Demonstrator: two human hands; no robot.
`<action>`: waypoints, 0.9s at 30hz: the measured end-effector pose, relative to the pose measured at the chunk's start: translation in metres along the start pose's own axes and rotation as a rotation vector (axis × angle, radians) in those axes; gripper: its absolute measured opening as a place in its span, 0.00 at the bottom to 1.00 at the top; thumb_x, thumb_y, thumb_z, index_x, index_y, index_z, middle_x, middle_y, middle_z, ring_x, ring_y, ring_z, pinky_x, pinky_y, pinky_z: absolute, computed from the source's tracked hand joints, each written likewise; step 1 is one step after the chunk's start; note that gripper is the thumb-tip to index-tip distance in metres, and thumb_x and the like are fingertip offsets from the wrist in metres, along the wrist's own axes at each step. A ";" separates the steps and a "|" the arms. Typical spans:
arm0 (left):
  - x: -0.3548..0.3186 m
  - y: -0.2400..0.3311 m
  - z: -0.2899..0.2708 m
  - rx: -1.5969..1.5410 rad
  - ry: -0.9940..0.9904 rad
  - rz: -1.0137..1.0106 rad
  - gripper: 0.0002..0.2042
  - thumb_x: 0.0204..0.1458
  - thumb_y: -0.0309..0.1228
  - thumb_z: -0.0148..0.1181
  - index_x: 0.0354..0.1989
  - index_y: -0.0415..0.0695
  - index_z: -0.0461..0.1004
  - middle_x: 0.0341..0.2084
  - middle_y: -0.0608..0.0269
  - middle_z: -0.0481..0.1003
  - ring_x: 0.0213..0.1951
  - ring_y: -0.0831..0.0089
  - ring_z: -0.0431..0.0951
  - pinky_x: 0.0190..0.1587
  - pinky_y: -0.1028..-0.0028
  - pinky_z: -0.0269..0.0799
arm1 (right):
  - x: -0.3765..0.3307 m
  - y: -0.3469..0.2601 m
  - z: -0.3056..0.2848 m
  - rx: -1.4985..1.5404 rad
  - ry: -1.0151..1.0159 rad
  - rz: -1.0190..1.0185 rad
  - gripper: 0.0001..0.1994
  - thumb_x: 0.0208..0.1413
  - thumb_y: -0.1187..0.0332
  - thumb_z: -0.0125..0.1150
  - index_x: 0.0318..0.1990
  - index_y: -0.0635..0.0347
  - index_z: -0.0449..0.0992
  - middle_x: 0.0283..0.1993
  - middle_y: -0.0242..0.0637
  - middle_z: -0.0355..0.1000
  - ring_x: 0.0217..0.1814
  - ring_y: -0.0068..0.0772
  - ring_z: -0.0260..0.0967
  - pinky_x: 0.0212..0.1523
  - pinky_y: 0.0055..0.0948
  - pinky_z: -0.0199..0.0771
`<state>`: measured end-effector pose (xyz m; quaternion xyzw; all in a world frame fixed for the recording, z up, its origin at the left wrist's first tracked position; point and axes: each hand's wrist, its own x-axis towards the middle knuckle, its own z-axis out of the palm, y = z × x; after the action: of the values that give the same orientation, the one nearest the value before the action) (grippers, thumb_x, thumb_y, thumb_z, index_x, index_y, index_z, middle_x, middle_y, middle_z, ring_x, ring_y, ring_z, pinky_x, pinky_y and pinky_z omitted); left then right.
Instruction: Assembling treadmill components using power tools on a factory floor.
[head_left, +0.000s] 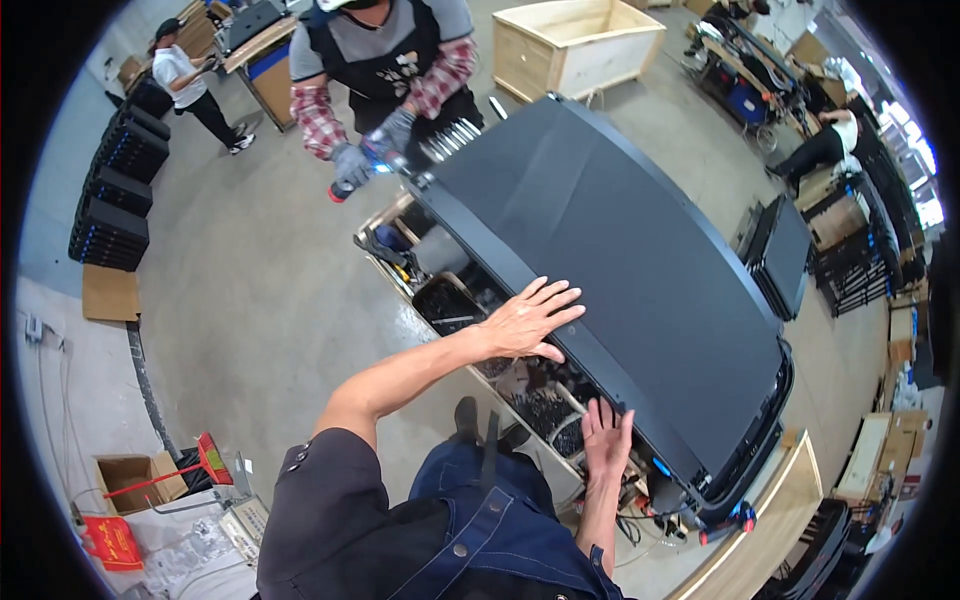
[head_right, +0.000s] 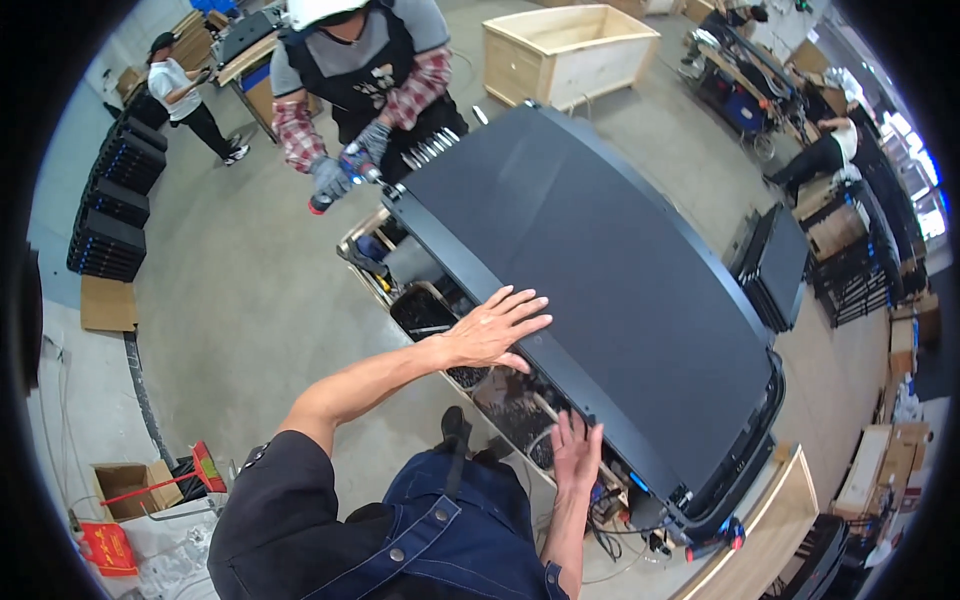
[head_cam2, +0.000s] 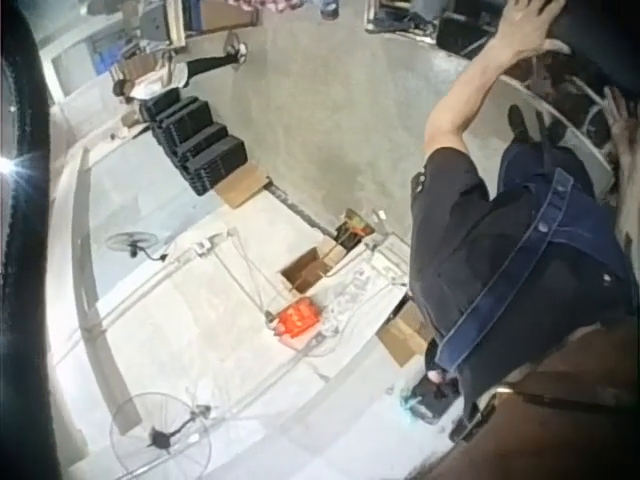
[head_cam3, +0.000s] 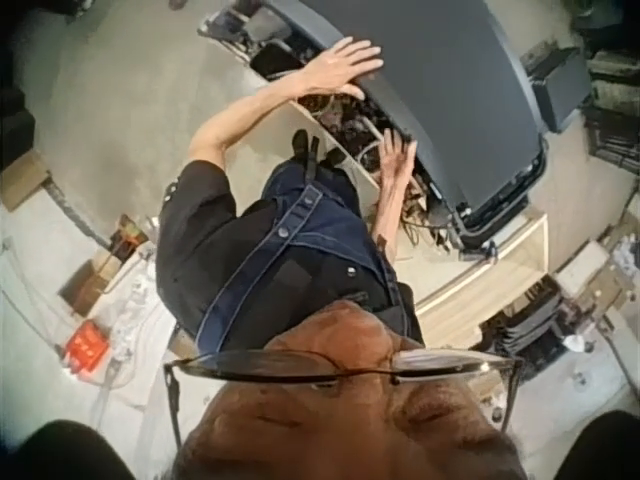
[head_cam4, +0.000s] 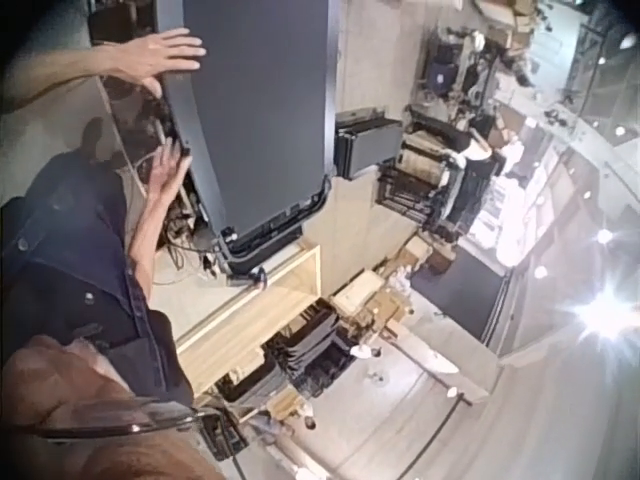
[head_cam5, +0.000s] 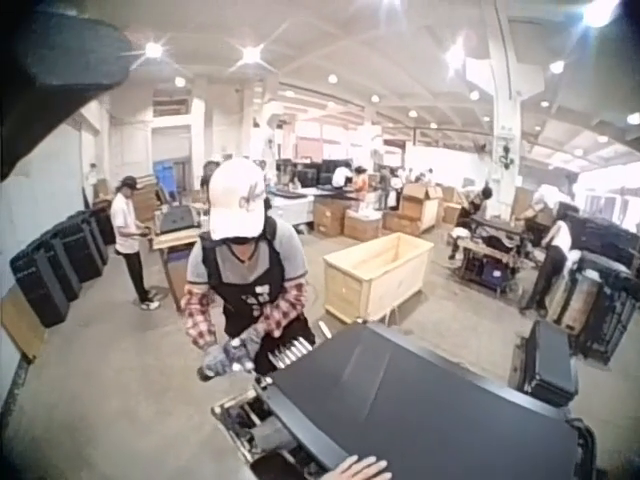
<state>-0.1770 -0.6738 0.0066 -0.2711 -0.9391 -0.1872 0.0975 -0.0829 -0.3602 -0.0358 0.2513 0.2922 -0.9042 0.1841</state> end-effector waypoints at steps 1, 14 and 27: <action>-0.006 -0.015 -0.010 0.002 -0.027 0.000 0.48 0.44 0.63 0.63 0.72 0.48 0.58 0.71 0.54 0.57 0.73 0.54 0.52 0.74 0.50 0.45 | 0.010 0.001 0.012 0.111 0.001 0.009 0.19 0.64 0.52 0.61 0.55 0.52 0.75 0.63 0.34 0.71 0.65 0.45 0.68 0.61 0.43 0.73; -0.016 -0.056 -0.002 0.197 0.012 0.073 0.35 0.53 0.24 0.55 0.72 0.55 0.57 0.71 0.57 0.57 0.71 0.58 0.58 0.71 0.50 0.55 | 0.033 0.000 0.006 0.091 -0.054 0.071 0.13 0.57 0.62 0.63 0.49 0.51 0.80 0.55 0.35 0.78 0.63 0.40 0.71 0.63 0.45 0.70; -0.001 -0.005 -0.116 0.274 0.176 0.424 0.27 0.48 0.32 0.63 0.60 0.47 0.72 0.58 0.52 0.73 0.58 0.52 0.74 0.59 0.49 0.71 | -0.083 -0.046 0.037 -0.097 0.028 -0.287 0.11 0.62 0.61 0.63 0.40 0.61 0.79 0.42 0.40 0.80 0.51 0.58 0.78 0.44 0.42 0.86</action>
<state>-0.1692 -0.7247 0.1106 -0.4286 -0.8659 -0.0564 0.2517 -0.0507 -0.3325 0.0573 0.2103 0.3710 -0.9024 0.0609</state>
